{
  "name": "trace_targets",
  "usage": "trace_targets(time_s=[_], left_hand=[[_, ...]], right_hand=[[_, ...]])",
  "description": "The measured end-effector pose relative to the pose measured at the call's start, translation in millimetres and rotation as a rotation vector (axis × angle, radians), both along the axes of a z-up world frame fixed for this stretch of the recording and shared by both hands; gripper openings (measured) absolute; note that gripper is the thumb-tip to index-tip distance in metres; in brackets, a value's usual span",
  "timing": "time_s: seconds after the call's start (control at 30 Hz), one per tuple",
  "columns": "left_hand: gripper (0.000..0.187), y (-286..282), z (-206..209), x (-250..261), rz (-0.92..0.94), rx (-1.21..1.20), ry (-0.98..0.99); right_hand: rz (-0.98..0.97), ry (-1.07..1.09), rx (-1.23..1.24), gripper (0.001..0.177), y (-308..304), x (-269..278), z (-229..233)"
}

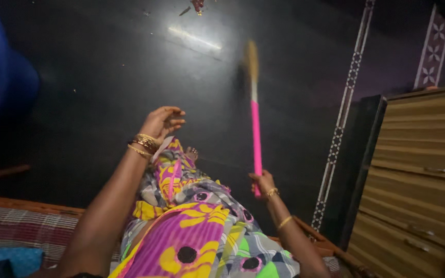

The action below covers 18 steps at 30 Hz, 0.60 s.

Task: The person sweeps the floor with a handheld broom, moving around a sewing machine table and a bed while gathering small debris.

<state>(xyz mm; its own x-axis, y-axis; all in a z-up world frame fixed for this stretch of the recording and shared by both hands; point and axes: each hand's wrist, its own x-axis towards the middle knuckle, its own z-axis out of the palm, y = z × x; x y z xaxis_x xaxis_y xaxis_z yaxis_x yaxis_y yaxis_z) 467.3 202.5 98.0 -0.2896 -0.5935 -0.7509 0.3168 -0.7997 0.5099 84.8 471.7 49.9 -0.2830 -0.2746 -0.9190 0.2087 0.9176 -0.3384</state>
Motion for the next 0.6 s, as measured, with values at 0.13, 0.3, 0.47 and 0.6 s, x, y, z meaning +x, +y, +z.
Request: trace_targets(time_s=[0.13, 0.3, 0.47, 0.6], left_hand=[[0.02, 6, -1, 21, -0.035, 0.014, 0.009], [0.023, 2, 1, 71, -0.05, -0.021, -0.037], [0.024, -17, 8, 130, -0.018, -0.066, 0.051], [0.024, -26, 15, 163, -0.023, -0.018, -0.008]], right_hand=[[-0.065, 0.053, 0.164, 0.018, 26, 20, -7], [-0.504, -0.362, 0.279, 0.014, -4, 84, -49], [-0.584, -0.685, 0.145, 0.026, -58, 243, -46], [-0.248, -0.718, -0.014, 0.017, -122, 323, -52]])
